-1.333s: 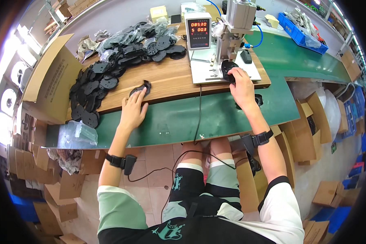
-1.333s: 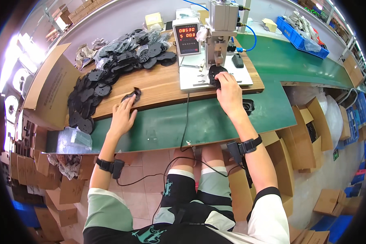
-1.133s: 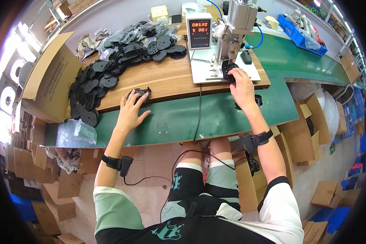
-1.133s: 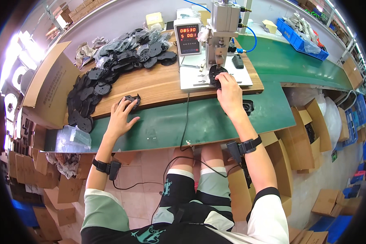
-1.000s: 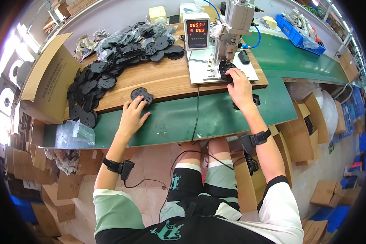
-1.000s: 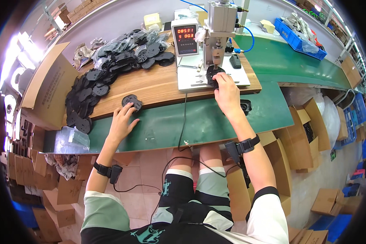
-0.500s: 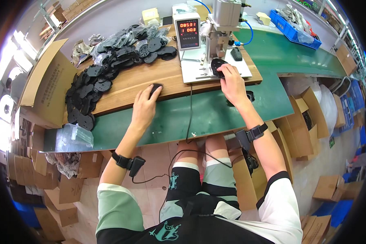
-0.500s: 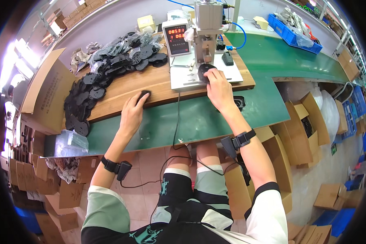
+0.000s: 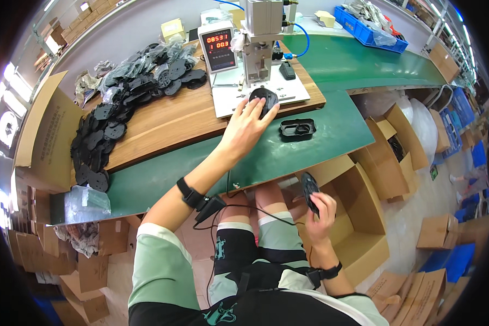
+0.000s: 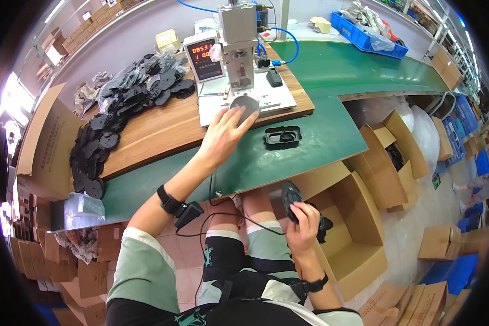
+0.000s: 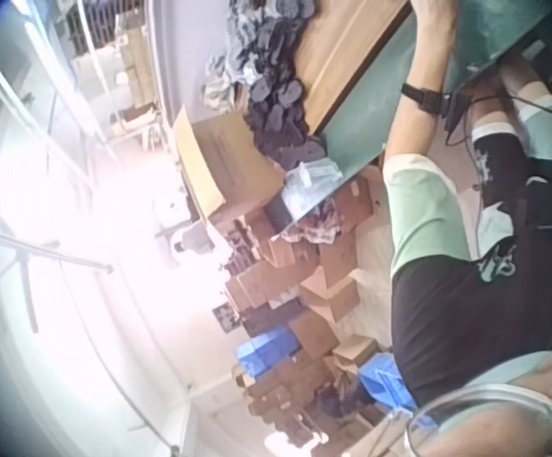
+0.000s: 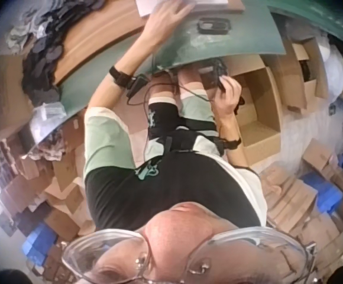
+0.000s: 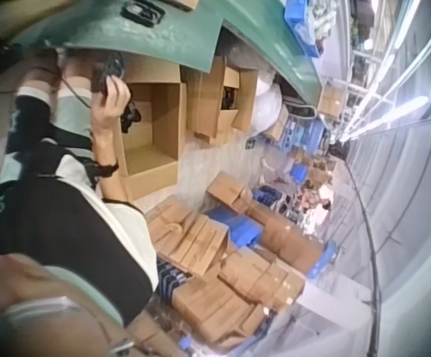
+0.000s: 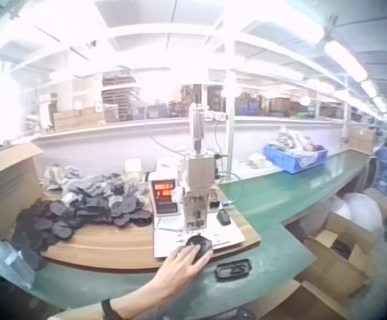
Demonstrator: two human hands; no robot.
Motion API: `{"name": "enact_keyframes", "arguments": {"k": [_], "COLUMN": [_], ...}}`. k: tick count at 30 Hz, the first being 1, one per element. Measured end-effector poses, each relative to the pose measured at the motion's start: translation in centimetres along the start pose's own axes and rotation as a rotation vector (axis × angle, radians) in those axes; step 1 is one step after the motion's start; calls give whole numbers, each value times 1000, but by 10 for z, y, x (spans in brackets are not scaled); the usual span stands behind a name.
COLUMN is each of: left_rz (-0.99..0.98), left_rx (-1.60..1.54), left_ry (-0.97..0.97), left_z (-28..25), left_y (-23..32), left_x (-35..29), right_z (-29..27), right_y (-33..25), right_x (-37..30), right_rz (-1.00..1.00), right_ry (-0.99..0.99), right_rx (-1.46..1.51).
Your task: Use a press machine to assemble black plastic parts in a production line setting.
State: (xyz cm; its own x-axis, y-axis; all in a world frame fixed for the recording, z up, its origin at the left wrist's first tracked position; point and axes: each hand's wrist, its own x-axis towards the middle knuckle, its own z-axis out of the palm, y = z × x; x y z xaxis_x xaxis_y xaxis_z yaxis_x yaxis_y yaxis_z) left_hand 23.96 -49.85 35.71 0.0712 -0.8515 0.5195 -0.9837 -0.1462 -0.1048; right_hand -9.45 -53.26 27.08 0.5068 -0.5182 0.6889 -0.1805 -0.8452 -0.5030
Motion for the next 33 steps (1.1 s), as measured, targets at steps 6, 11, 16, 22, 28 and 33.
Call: {"name": "enact_keyframes", "arguments": {"k": [6, 11, 16, 22, 28, 33], "left_rz": [-77, -92, -74, -37, -47, -51], "left_rx": [94, -12, 36, 43, -42, -111], "left_ry": [-25, -18, -85, -76, -51, -29], "left_z": [39, 43, 40, 34, 32, 26], "left_y": [-7, -10, -5, -9, -16, -22], "left_x": [25, 32, 36, 38, 34, 37], "right_z": [-27, -36, -20, 22, 51, 60], "right_y": [42, 67, 86, 138, 230, 293], "right_x": [-80, -101, -94, -132, -219, -271], "right_rz": [243, 274, 184, 382, 966, 1140], "right_ry": [17, -33, -102, -181, -474, -467], "right_rx": [-195, -298, -299, -244, -224, -63]}}
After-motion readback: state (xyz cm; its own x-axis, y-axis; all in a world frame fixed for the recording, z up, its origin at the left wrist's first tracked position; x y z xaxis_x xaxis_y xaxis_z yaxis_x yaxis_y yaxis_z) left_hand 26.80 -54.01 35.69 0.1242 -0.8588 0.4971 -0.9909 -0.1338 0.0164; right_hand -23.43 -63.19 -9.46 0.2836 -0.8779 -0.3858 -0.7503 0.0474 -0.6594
